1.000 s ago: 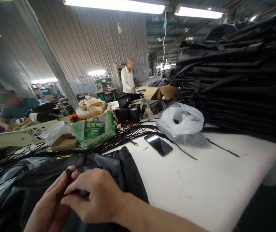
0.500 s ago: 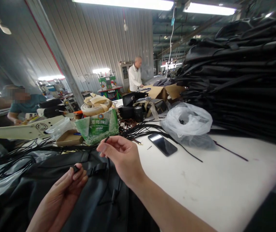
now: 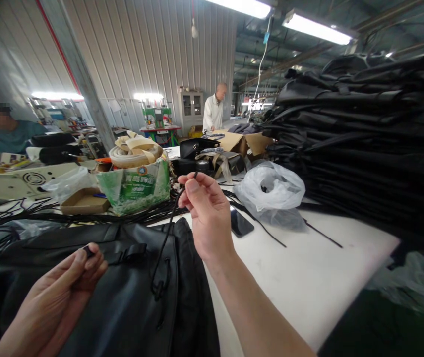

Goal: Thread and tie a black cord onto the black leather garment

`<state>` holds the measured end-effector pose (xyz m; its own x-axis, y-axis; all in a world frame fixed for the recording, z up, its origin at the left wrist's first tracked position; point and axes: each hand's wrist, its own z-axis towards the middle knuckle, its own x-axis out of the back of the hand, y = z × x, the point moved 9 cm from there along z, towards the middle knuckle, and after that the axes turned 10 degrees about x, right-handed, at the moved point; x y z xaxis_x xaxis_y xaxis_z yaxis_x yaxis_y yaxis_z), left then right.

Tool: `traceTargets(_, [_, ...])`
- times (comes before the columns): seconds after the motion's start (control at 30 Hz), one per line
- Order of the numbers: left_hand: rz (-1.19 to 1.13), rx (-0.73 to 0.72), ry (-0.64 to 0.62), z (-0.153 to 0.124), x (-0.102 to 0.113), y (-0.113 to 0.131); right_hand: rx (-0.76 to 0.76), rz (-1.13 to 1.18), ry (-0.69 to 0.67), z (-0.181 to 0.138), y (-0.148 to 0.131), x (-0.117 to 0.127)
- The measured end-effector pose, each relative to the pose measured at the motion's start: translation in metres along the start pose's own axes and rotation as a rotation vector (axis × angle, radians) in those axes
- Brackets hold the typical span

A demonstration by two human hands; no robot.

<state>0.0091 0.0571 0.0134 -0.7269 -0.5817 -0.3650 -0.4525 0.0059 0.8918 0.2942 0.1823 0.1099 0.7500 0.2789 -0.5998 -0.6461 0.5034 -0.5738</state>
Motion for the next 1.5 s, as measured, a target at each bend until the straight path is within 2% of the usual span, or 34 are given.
traceTargets(0.07, [-0.014, -0.017, 0.0, 0.0, -0.002, 0.002, 0.003, -0.011, -0.029, -0.003, 0.004, -0.004])
traceTargets(0.13, [-0.043, -0.011, 0.041, 0.0, 0.002, 0.001, -0.064, -0.024, -0.088, -0.012, 0.016, -0.013])
traceTargets(0.2, [-0.048, -0.012, 0.052, 0.0, 0.003, 0.0, -0.181, -0.076, -0.195, -0.029, 0.035, -0.026])
traceTargets(0.3, [-0.013, -0.003, -0.027, 0.001, -0.001, -0.004, -0.276, -0.197, -0.385, -0.062, 0.057, -0.048])
traceTargets(0.37, [-0.025, 0.044, -0.075, 0.002, -0.003, -0.01, -0.199, -0.278, -0.509, -0.079, 0.061, -0.061])
traceTargets(0.43, [-0.068, 0.093, -0.087, 0.004, -0.001, -0.016, -0.058, -0.358, -0.623, -0.091, 0.059, -0.072])
traceTargets(0.5, [-0.113, 0.109, -0.085, 0.007, 0.0, -0.018, 0.057, -0.411, -0.68, -0.099, 0.057, -0.078])
traceTargets(0.57, [-0.142, 0.114, -0.067, 0.008, 0.002, -0.017, 0.094, -0.439, -0.672, -0.102, 0.058, -0.077])
traceTargets(0.77, [-0.16, 0.106, -0.006, 0.002, 0.005, -0.014, 0.066, -0.53, -0.617, -0.101, 0.058, -0.074])
traceTargets(1.07, [-0.014, 0.082, -0.049, -0.003, -0.002, -0.013, -0.054, -0.535, -0.594, -0.106, 0.063, -0.073])
traceTargets(1.37, [0.009, 0.091, -0.051, -0.004, 0.0, -0.016, -0.173, -0.494, -0.594, -0.11, 0.074, -0.07])
traceTargets(1.5, [0.009, 0.087, -0.056, -0.003, -0.003, -0.015, -0.156, -0.493, -0.58, -0.108, 0.072, -0.07])
